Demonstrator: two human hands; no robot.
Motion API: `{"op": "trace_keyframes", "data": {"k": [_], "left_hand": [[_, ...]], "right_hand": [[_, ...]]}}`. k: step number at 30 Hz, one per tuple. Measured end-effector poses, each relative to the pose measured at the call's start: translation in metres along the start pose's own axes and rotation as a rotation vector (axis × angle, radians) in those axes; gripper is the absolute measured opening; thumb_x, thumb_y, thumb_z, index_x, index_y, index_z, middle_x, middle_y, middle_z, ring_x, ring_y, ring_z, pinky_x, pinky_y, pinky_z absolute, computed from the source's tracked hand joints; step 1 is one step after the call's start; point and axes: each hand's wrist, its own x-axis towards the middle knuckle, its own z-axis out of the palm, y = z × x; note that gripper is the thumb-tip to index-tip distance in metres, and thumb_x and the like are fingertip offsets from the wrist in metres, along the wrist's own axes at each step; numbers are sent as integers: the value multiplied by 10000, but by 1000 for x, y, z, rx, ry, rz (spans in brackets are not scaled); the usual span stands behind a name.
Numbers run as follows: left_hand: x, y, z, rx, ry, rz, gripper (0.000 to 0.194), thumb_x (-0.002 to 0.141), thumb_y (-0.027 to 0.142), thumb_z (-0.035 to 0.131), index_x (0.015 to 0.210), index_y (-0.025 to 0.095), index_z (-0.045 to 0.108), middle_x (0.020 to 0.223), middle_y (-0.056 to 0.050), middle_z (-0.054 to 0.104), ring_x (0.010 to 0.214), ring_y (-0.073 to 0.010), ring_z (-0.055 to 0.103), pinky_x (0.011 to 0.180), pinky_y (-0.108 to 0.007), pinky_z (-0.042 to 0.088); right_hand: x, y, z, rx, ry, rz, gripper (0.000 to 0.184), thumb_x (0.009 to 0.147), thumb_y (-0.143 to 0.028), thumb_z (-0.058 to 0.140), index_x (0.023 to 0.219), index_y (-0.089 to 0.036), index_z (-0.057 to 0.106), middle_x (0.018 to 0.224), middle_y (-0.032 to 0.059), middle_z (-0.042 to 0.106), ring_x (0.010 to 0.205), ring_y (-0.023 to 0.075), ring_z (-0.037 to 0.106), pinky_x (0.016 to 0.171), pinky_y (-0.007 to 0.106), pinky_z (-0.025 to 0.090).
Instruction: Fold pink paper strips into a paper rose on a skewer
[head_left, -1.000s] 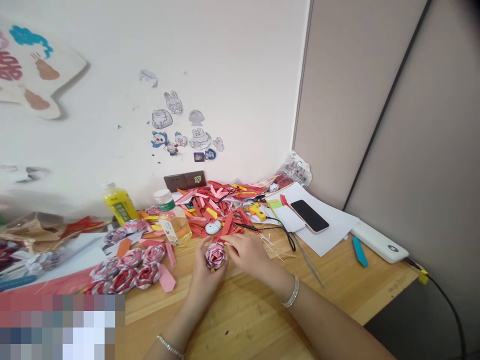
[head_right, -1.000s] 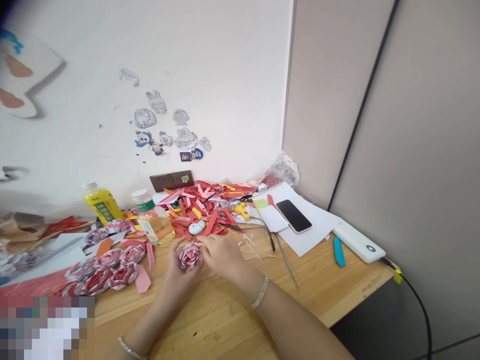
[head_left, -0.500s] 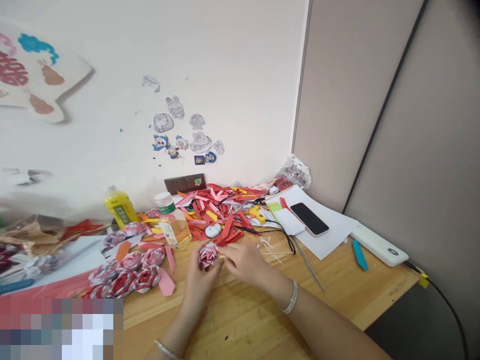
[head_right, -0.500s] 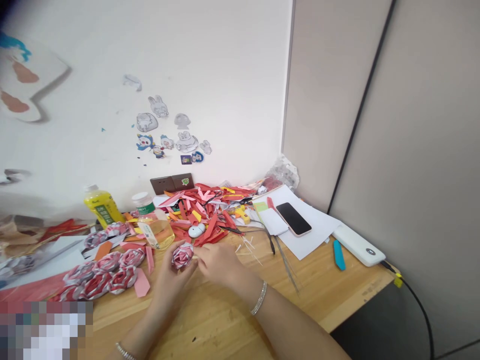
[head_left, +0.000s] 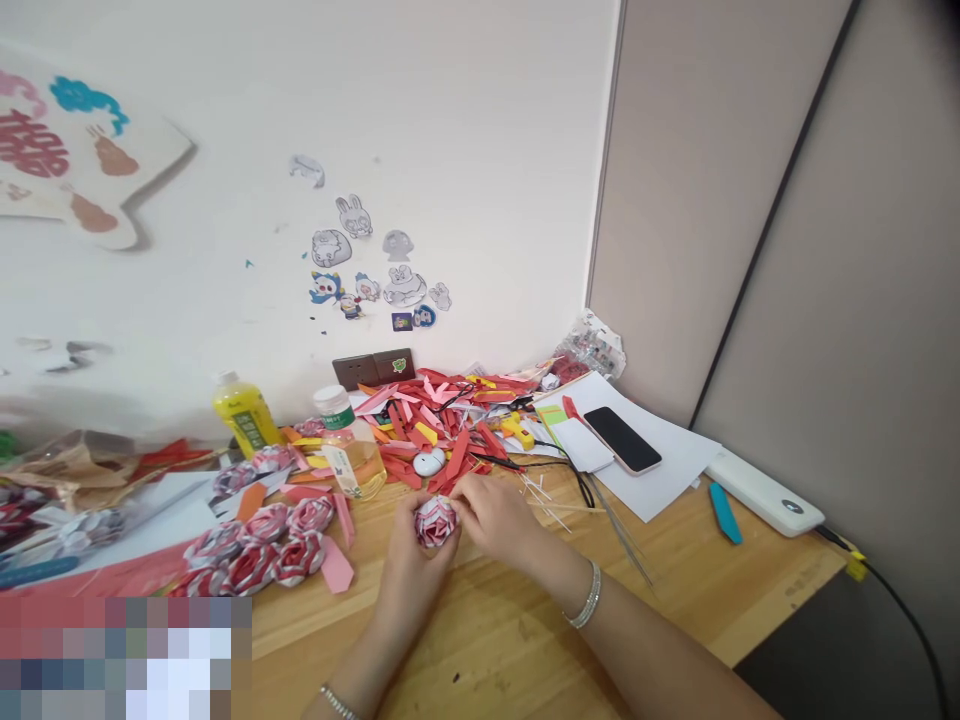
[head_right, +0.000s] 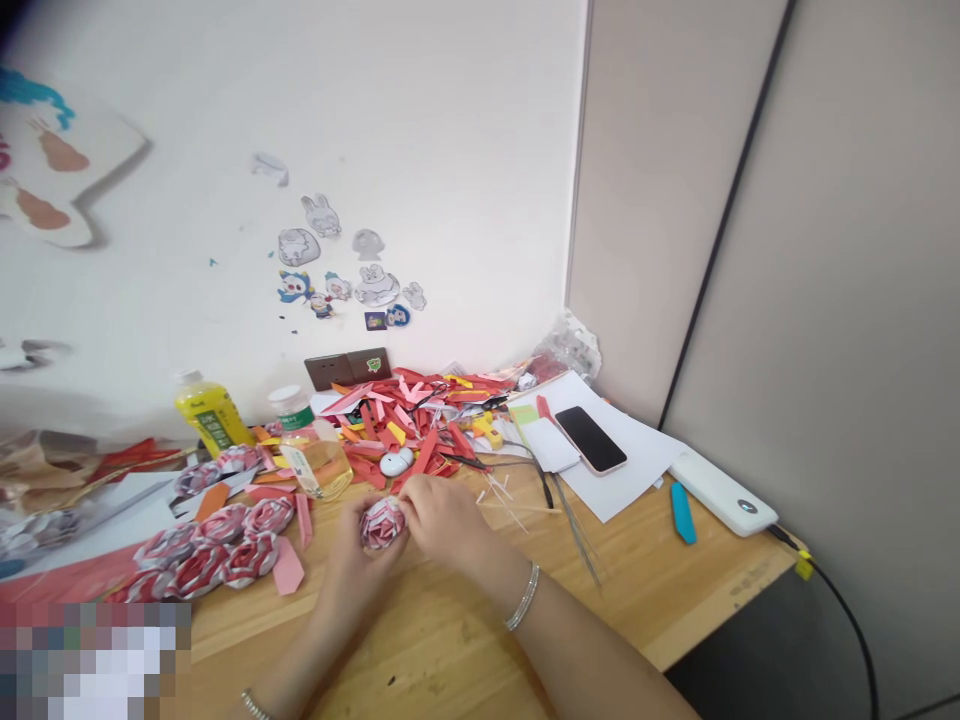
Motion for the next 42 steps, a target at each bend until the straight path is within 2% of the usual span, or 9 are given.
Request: {"op": "trace_keyframes", "data": {"k": [6,18,22,32,37,42], "left_hand": [[1,0,-1,15,-8,9,353,729,282,551,1042,180,426,952,-58,553,857,-219,588,757,-384,501],[-3,-1,-1,58,-18,3,363,730,280,547,1057,174,429,982,-77,567,898,-239,591,781,-405,492],[-2,-2,0,51,-29,6,358,732,279,546,1057,180,431,987,-76,568,908,-240,590,792,-408,489],[-3,0,-2,16,-24,-18,355,737,268,536,1062,178,422,991,-75,552,917,-237,577,813,-419,480],[-2,1,-1,11,-26,-15,360,738,272,545,1066,185,424,1007,-76,553,940,-241,574,825,-422,476],[-2,3,-1,23,-17,-12,362,717,282,560,1043,170,451,953,-65,588,879,-230,601,777,-389,497]], "right_hand": [[-1,3,4,1,57,-88,95,867,-236,505,845,-154,546,823,51,616,794,173,560,680,257,392],[-1,1,4,19,31,26,72,842,-150,501,782,-155,540,738,29,619,683,146,569,582,229,352],[-1,0,4,20,40,29,42,845,-157,498,844,-165,540,754,19,633,680,141,581,577,223,351],[-2,5,12,-163,75,-127,178,916,-246,403,828,-149,524,734,50,620,687,155,588,589,240,374],[-3,6,13,-225,60,-160,162,908,-206,411,803,-150,521,714,43,605,667,151,579,582,241,377],[-5,6,13,-260,56,-222,179,912,-166,385,795,-144,519,692,41,594,637,146,569,553,239,371]]}}
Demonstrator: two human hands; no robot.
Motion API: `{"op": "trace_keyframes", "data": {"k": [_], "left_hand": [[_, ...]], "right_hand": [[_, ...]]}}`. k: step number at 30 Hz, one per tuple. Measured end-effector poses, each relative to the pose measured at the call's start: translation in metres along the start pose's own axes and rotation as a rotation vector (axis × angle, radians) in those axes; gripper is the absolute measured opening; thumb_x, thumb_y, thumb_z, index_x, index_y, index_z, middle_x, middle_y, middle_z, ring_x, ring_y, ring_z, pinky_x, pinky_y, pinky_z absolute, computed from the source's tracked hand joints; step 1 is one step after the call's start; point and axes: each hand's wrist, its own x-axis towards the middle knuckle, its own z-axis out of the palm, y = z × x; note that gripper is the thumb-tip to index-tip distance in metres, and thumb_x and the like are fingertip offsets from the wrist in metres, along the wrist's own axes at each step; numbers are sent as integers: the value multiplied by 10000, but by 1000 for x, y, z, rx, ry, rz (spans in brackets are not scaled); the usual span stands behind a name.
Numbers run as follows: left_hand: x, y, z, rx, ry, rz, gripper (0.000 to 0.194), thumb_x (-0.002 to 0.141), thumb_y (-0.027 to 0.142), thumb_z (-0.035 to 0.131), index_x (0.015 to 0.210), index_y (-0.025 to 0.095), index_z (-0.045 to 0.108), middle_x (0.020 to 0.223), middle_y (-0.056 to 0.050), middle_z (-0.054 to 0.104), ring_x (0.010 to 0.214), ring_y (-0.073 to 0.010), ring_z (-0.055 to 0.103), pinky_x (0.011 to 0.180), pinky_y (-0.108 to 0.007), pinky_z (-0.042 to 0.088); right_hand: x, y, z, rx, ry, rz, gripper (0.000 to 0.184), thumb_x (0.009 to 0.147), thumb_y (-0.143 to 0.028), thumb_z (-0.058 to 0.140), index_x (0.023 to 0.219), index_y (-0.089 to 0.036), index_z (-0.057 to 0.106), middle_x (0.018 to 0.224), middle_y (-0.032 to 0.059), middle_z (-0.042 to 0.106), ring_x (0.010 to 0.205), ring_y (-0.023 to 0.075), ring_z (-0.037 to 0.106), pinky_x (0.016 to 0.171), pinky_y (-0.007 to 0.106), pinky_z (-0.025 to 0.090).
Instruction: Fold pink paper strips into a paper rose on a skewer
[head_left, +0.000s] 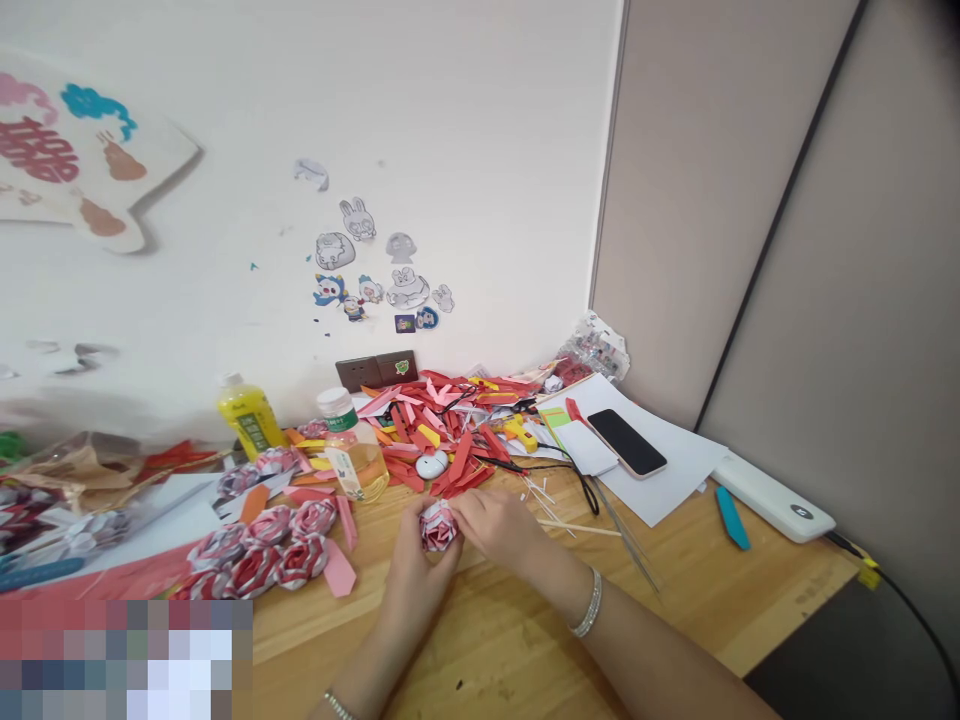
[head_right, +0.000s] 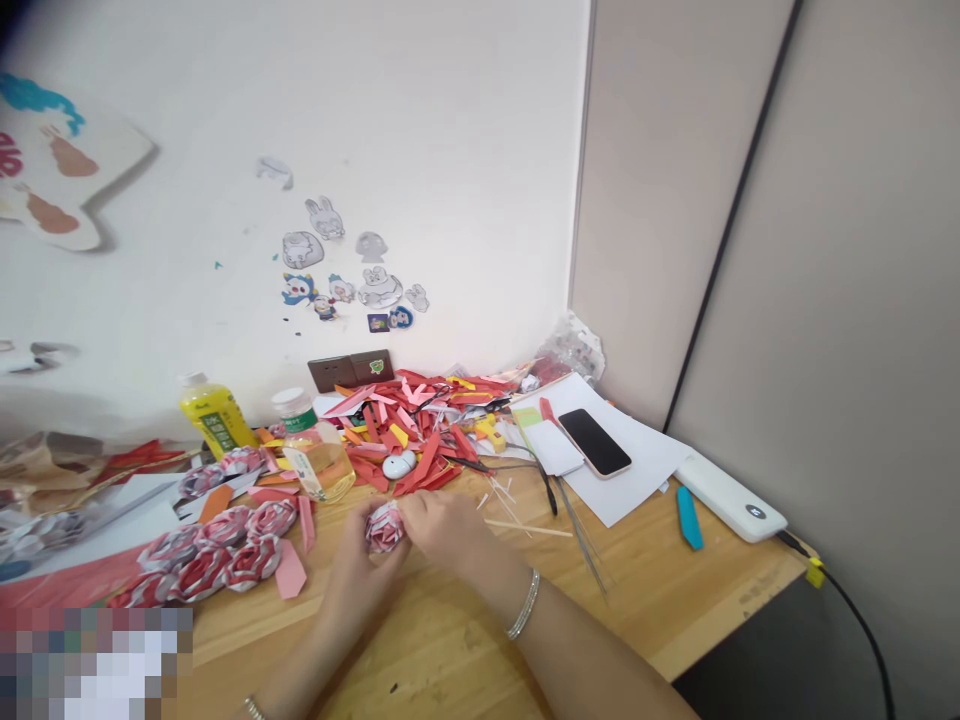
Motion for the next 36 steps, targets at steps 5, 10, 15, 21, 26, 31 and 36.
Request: {"op": "trace_keyframes", "data": {"k": [5,10,15,21,26,31,36], "left_hand": [[-1,0,-1,-1,-18,2,349,732,280,550,1051,177,450,961,-60,590,878,-220,603,775,-375,497],[-2,-2,0,1,-32,2,360,736,288,552,1058,166,447,971,-75,586,890,-228,598,795,-394,490],[0,-4,0,-4,-27,3,363,722,283,564,1051,163,469,970,-82,596,897,-243,599,795,-401,492],[1,-5,0,18,9,24,370,714,278,567,1056,160,487,977,-87,606,893,-248,603,787,-398,496],[1,-6,0,53,-10,45,360,731,268,541,1067,158,471,972,-87,592,883,-240,596,780,-406,494],[1,-4,0,52,-24,49,343,736,238,524,1064,167,457,984,-87,583,904,-242,586,802,-427,485],[1,-5,0,30,-28,46,331,737,238,524,1055,178,454,978,-77,571,910,-244,582,806,-430,484]], "right_hand": [[1,-1,-4,64,-70,74,146,910,-188,411,828,-142,523,708,48,623,646,152,594,561,238,375],[3,1,-5,74,-112,140,155,911,-225,425,826,-155,534,674,32,639,590,142,601,506,224,349],[6,-2,-6,58,-127,202,122,896,-225,454,844,-162,544,697,36,653,612,147,613,511,220,348],[5,-3,-3,74,-40,236,103,886,-246,472,873,-161,529,754,43,641,702,161,606,583,235,372],[2,-2,5,54,-22,214,141,888,-247,471,816,-156,551,727,45,636,679,159,596,582,238,362],[0,-2,11,70,-2,203,145,889,-243,472,873,-157,588,742,47,650,689,166,603,582,248,371],[0,-2,13,73,12,201,154,889,-226,467,840,-156,595,733,50,650,668,165,600,568,250,370]]}}
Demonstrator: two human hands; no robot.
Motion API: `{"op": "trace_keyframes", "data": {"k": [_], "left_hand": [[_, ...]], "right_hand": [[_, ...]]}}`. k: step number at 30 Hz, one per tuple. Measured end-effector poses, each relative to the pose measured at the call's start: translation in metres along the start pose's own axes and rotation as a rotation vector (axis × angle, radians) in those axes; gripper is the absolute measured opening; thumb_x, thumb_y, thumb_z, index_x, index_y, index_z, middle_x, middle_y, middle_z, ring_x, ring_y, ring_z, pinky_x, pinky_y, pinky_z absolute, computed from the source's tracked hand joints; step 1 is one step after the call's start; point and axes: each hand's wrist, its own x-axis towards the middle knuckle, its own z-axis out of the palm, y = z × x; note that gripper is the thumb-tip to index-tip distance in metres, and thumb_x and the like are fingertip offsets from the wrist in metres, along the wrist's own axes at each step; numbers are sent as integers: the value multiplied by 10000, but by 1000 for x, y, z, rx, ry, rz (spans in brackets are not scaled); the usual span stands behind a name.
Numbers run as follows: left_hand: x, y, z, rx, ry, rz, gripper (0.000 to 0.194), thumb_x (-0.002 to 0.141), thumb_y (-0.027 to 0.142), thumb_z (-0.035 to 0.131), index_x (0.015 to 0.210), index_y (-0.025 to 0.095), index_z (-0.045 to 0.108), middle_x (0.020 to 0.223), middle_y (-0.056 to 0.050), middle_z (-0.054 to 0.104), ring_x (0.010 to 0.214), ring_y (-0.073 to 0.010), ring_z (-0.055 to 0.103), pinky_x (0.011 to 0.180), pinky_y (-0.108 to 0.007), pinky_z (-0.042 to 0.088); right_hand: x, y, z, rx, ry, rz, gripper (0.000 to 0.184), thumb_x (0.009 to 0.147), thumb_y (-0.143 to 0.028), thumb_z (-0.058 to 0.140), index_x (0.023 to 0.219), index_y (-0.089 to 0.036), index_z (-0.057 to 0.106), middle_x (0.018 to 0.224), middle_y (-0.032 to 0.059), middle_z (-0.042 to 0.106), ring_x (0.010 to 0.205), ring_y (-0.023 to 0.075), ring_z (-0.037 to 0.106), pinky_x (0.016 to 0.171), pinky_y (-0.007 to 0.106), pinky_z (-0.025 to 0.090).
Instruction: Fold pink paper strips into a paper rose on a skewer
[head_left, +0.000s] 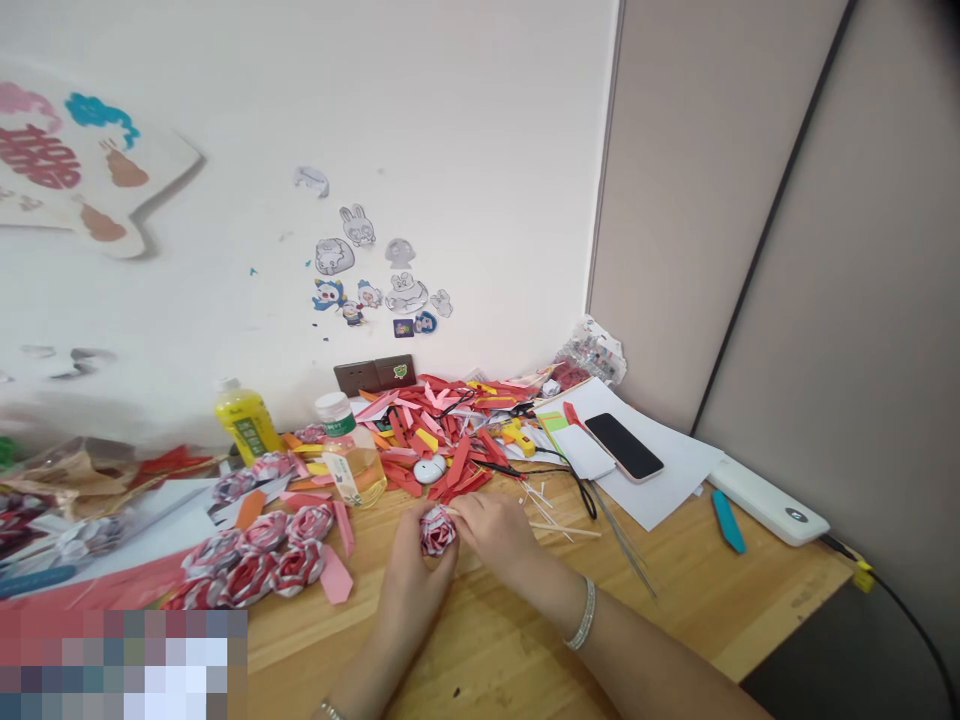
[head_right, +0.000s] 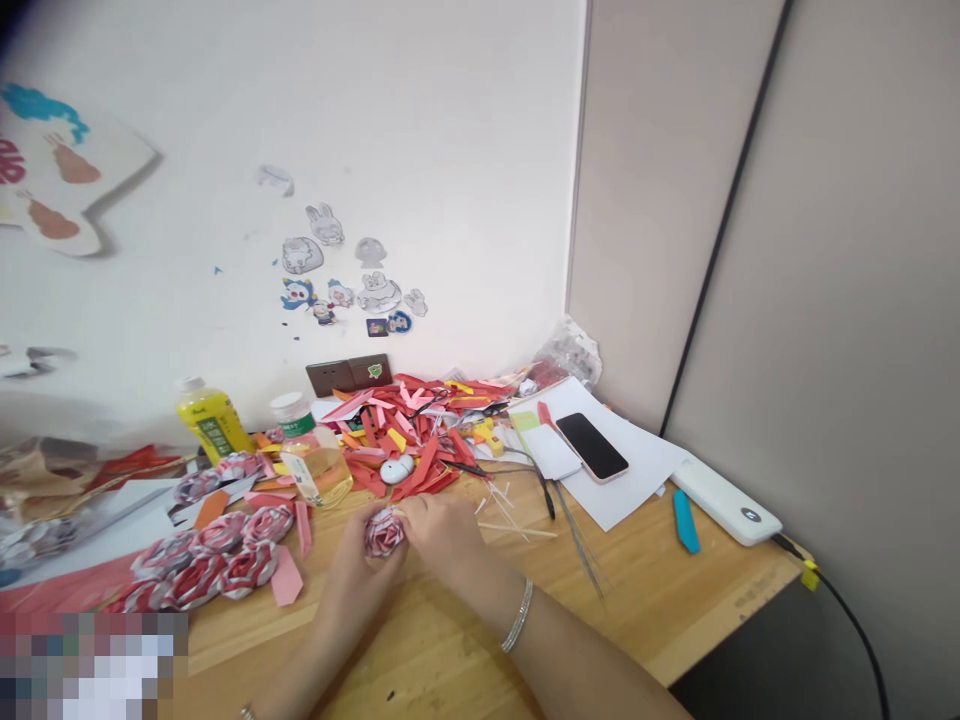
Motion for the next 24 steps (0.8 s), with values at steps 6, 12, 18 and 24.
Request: {"op": "trace_keyframes", "data": {"k": [6,12,18,24], "left_hand": [[0,0,-1,25,-5,6,335,749,242,522,1067,172,442,995,-85,572,925,-241,578,813,-418,482],[0,1,-2,17,6,-2,324,745,256,531,1049,173,458,983,-86,587,922,-249,588,808,-427,483],[0,2,-2,-21,-12,-13,335,768,275,519,1079,172,447,1026,-95,572,965,-252,569,840,-423,468],[0,5,-3,-48,29,-48,371,761,288,531,1098,173,428,1049,-98,550,969,-254,555,850,-426,456]], "right_hand": [[0,-1,-2,-8,-1,1,182,895,-242,462,810,-154,596,703,48,643,650,170,598,562,251,375],[0,0,-3,-41,-11,-35,138,872,-177,478,837,-154,609,705,41,637,620,167,578,534,250,370],[0,-6,-8,-122,-33,-96,143,845,-118,469,888,-137,604,727,57,631,618,176,570,533,262,382],[-2,-10,-13,-95,47,-85,275,870,-133,402,1097,-89,548,768,89,646,676,196,595,573,285,415]]}}
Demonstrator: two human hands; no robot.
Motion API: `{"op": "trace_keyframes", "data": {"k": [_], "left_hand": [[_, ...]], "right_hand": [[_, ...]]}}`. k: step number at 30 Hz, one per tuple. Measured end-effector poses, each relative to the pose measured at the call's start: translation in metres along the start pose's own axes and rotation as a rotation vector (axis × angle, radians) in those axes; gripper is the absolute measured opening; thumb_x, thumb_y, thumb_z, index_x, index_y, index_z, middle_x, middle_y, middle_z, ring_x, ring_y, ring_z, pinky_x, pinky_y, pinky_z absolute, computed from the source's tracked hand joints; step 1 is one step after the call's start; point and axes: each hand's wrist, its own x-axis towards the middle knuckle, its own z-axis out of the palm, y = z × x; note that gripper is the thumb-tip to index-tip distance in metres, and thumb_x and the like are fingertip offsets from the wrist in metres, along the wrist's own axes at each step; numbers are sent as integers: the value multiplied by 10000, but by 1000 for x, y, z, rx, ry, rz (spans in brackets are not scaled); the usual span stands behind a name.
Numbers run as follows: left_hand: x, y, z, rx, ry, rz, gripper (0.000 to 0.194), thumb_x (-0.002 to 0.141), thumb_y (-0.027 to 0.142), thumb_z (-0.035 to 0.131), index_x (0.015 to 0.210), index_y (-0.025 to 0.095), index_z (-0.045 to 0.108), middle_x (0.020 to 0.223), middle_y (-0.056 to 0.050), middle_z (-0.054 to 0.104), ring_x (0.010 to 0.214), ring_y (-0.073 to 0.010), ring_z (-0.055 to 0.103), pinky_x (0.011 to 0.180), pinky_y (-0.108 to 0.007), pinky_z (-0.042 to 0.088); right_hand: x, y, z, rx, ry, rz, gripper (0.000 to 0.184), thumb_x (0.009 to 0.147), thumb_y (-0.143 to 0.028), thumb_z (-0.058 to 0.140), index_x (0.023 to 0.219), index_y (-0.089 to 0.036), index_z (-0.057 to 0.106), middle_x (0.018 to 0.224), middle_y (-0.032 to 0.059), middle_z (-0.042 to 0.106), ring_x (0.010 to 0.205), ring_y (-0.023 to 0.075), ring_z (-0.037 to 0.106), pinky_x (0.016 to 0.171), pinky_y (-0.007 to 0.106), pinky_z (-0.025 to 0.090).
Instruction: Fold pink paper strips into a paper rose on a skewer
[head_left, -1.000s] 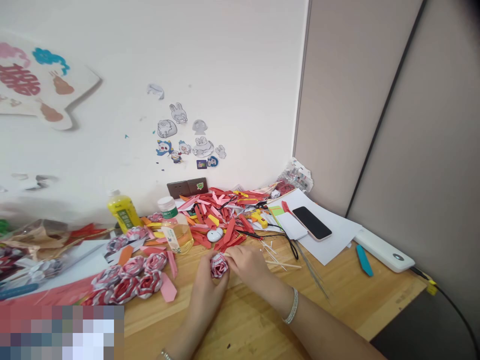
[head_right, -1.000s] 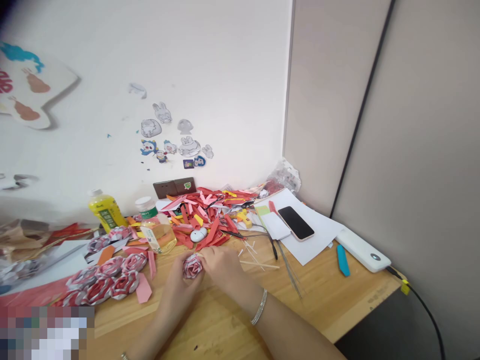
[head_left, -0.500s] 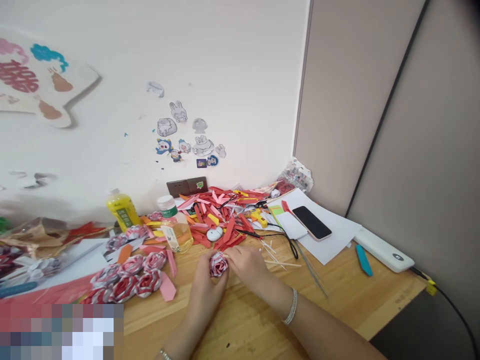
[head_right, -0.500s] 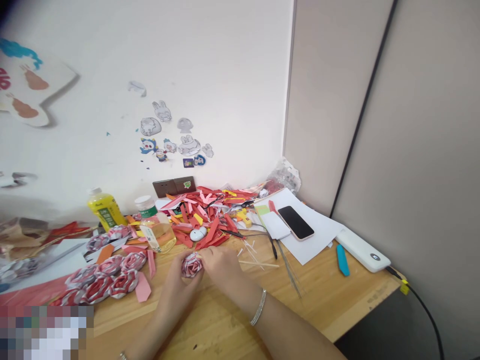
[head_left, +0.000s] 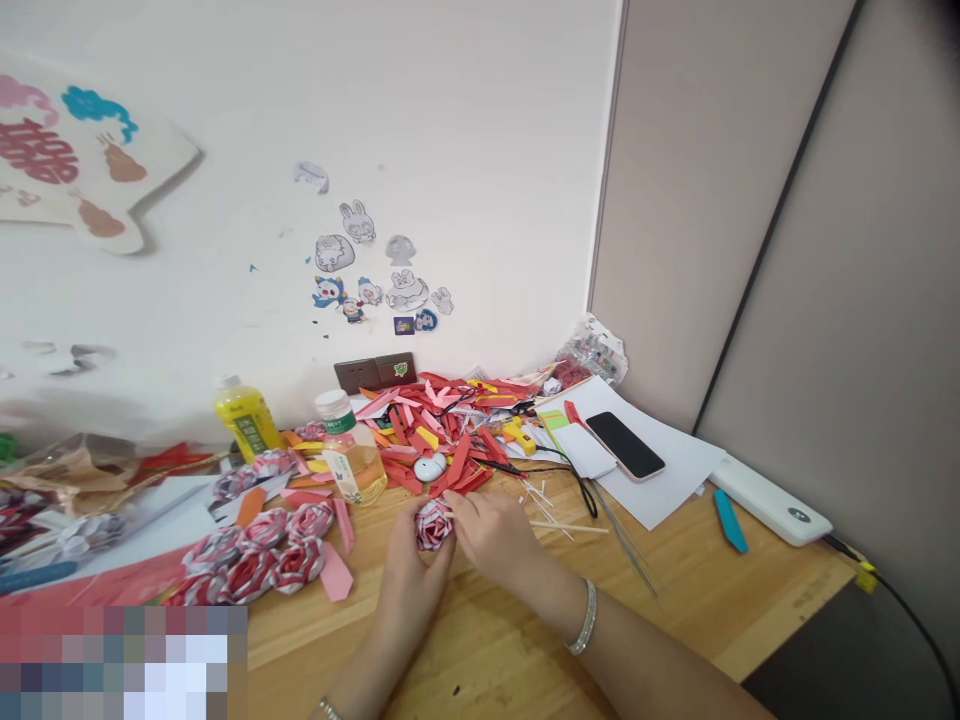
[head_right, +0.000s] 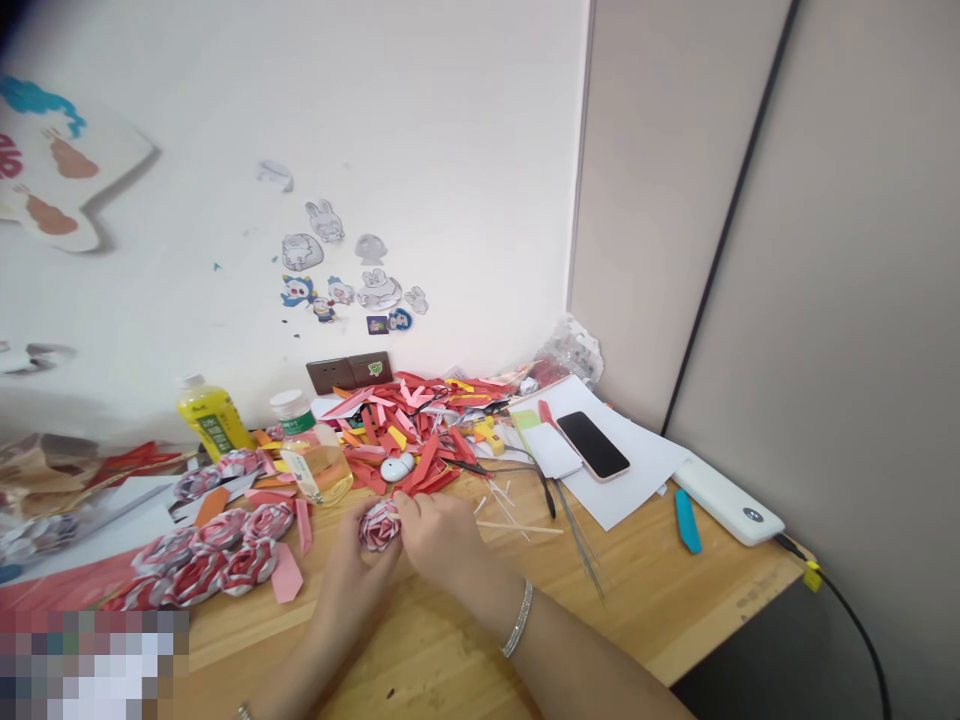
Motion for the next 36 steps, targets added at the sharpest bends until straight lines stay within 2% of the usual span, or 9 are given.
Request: {"op": "trace_keyframes", "data": {"k": [4,9,20,28,36], "left_hand": [[1,1,-1,1,27,-35,380,747,300,535,1085,162,430,1023,-96,555,946,-254,562,835,-430,459],[2,0,0,-9,49,-38,377,747,298,525,1086,163,434,1022,-94,558,961,-260,563,843,-435,454],[-1,-4,1,16,14,-21,379,756,297,519,1096,158,426,1044,-99,541,973,-252,543,863,-432,444],[0,-1,1,2,-7,-29,373,757,288,522,1095,165,421,1034,-92,542,959,-247,546,850,-426,451],[0,-6,3,-16,-6,-13,367,766,275,514,1105,170,419,1063,-99,536,1004,-252,534,879,-437,436]], "right_hand": [[-2,1,-1,76,7,-11,262,864,-151,385,1041,-117,575,777,85,645,707,193,595,611,289,428],[-3,3,4,129,-17,-20,323,846,-165,397,1128,-102,542,835,97,661,738,199,609,642,296,443],[-2,3,2,133,-70,10,296,826,-170,438,1093,-130,559,833,81,668,715,194,611,612,281,426],[-3,4,3,159,-10,-6,283,840,-165,404,1079,-134,553,836,83,663,743,187,606,647,278,422],[-3,2,3,148,-53,12,282,834,-160,415,1076,-145,558,829,76,665,740,187,607,633,273,413]]}}
